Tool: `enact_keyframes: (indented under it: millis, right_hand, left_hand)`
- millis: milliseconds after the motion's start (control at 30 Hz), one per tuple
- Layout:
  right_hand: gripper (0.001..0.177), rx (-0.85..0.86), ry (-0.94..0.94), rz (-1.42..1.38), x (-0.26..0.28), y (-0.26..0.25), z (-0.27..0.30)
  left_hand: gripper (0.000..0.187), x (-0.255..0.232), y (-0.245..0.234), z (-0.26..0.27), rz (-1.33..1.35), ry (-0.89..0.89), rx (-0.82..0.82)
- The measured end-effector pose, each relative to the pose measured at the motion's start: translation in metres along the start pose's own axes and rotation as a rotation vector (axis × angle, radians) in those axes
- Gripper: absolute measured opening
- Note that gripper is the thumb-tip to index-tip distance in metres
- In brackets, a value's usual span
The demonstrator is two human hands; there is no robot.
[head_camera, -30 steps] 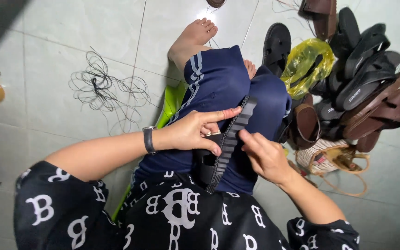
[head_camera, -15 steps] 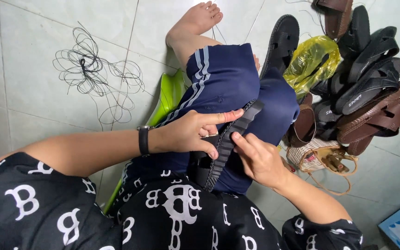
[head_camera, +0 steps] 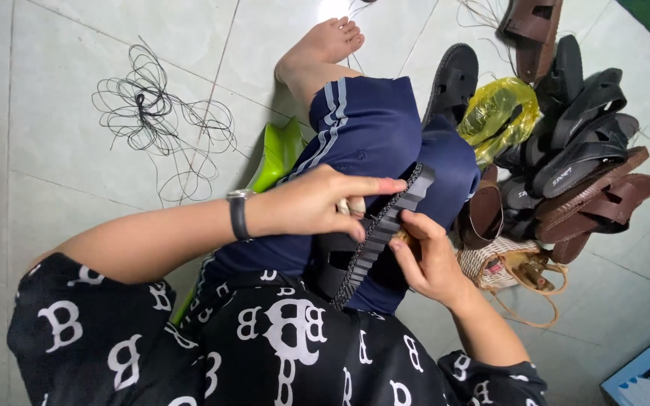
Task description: Hand-sewing the sole of a black sandal with thick thread.
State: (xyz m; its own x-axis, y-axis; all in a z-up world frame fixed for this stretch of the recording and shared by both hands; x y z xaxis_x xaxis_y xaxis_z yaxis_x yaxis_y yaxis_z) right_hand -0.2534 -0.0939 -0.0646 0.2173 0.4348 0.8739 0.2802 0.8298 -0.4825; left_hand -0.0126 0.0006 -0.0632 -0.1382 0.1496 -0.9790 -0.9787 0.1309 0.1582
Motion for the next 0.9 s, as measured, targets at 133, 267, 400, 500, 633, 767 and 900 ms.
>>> enact_keyframes:
  millis: [133, 267, 400, 500, 633, 767, 900]
  right_hand:
    - [0.044, -0.113, 0.002, 0.2, 0.003, 0.004, 0.009]
    - [0.044, -0.164, -0.067, 0.47, 0.029, 0.002, -0.006]
    - [0.042, -0.194, -0.125, 0.53, 0.041, 0.001, -0.018]
    - [0.041, -0.242, -0.203, 0.511, 0.042, 0.004, -0.02]
    - [0.035, -0.285, -0.243, 0.4, 0.044, 0.003, -0.024]
    - [0.033, -0.317, -0.284, 0.354, 0.039, 0.003, -0.024]
    - [0.034, -0.334, -0.281, 0.297, 0.04, 0.002, -0.022]
  left_hand:
    - [0.022, -0.011, -0.015, 0.01, -0.358, 0.214, -0.167]
    - [0.018, -0.022, -0.005, 0.034, -0.716, 0.198, -0.146]
    - [0.023, -0.055, 0.0, 0.039, -0.347, 0.029, -0.051]
    - [0.01, -0.058, 0.005, 0.031, 0.299, -0.08, 0.003]
    - [0.011, -0.028, 0.006, 0.013, 0.264, -0.072, -0.162]
    - [0.034, 0.008, 0.014, 0.003, 0.031, -0.252, -0.198]
    - [0.042, -0.004, 0.017, 0.0, 0.004, -0.332, -0.132]
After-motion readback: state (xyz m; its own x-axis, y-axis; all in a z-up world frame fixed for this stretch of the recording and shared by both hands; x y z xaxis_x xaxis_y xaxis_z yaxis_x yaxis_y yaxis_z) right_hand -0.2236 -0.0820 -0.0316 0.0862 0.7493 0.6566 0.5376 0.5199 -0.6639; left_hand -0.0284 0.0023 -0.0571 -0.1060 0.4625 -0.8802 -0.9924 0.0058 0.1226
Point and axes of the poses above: each hand's wrist, its own z-axis away from the middle knuckle, its own y-axis out of the palm, x = y × z, the point moved 2 cm from there along -z, towards the middle knuckle, and after that the axes turned 3 degrees about z, right-handed, at the moved point
